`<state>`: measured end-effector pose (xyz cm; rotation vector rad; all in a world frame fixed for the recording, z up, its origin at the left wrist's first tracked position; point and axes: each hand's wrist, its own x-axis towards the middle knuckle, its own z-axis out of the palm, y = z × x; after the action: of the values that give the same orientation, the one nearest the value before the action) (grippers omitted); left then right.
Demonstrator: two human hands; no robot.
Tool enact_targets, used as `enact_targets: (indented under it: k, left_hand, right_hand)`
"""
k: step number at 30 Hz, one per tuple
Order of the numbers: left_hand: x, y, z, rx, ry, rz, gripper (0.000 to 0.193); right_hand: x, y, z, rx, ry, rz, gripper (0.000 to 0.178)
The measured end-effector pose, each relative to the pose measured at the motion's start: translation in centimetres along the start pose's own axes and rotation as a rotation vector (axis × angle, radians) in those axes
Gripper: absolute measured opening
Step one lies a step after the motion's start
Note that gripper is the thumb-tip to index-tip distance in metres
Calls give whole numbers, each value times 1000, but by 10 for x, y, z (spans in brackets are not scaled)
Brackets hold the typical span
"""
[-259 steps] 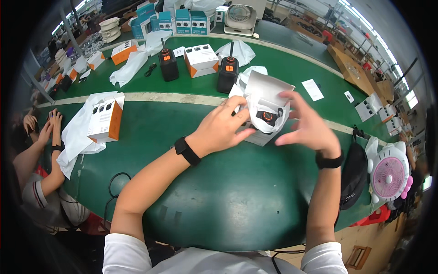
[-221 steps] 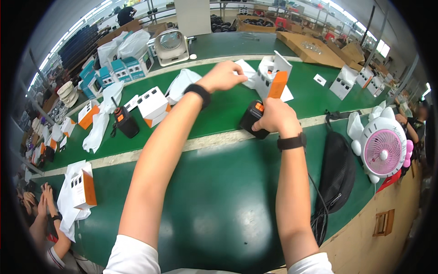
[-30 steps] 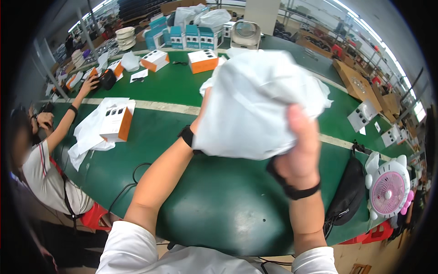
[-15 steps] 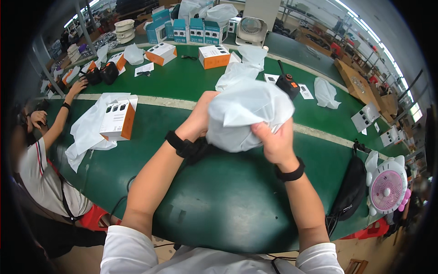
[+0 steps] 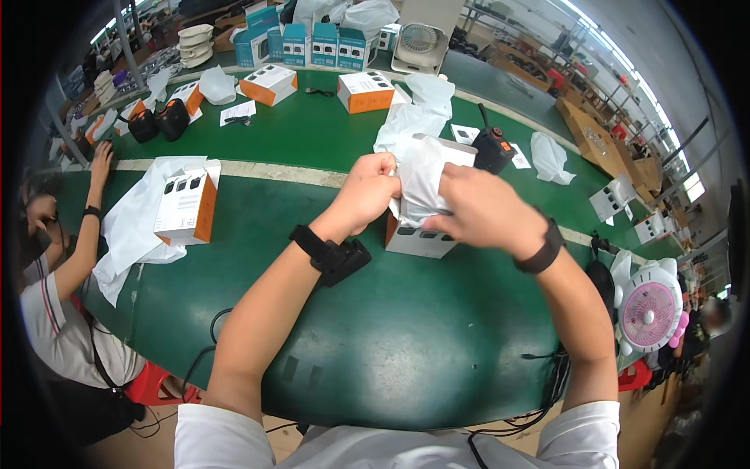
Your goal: Packaging electronic components into protective bags and boxes on a manufacturing line.
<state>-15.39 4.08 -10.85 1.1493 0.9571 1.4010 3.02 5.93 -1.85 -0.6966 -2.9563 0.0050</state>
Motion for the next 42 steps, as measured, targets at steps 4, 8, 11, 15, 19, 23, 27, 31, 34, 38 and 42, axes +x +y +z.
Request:
enact_targets:
  k: [4, 8, 11, 15, 19, 23, 27, 31, 34, 38, 42]
  left_hand:
    - [0, -2, 1, 53, 103, 56, 24]
    - [-6, 2, 0, 166, 125, 35, 18]
    - [-12, 11, 2, 310, 140, 110, 15]
    - [-23, 34, 0, 870, 365, 861, 17]
    - [-46, 56, 16, 1168, -21, 993, 25]
    - [-44, 28, 24, 1470, -72, 610, 21]
    - [-37, 27, 16, 1453, -208, 727, 17]
    - [-49, 28, 17, 1165, -187, 858, 15]
    - [-47, 24, -7, 1076, 42, 1061, 18]
    - [-19, 15, -21, 992, 88, 770, 16]
    - [45, 6, 9, 1040, -124, 664, 18]
  right_hand:
    - [-20, -20, 27, -445, 244, -51, 41]
    - [-26, -29, 33, -453, 229, -56, 44]
    - [-27, -29, 37, -462, 179, -98, 45]
    - [-21, -11, 13, 45, 282, -136, 53]
    - [-37, 8, 30, 581, 455, 250, 61]
    - [-30, 3, 73, 556, 439, 214, 65]
    - [-24, 7, 103, 918, 467, 313, 85]
    - [-49, 19, 114, 757, 561, 281, 88]
    - [-93, 33, 77, 487, 455, 478, 78]
    - [-158, 105, 68, 308, 520, 895, 71]
    - [-233, 230, 74, 64, 654, 1336, 69]
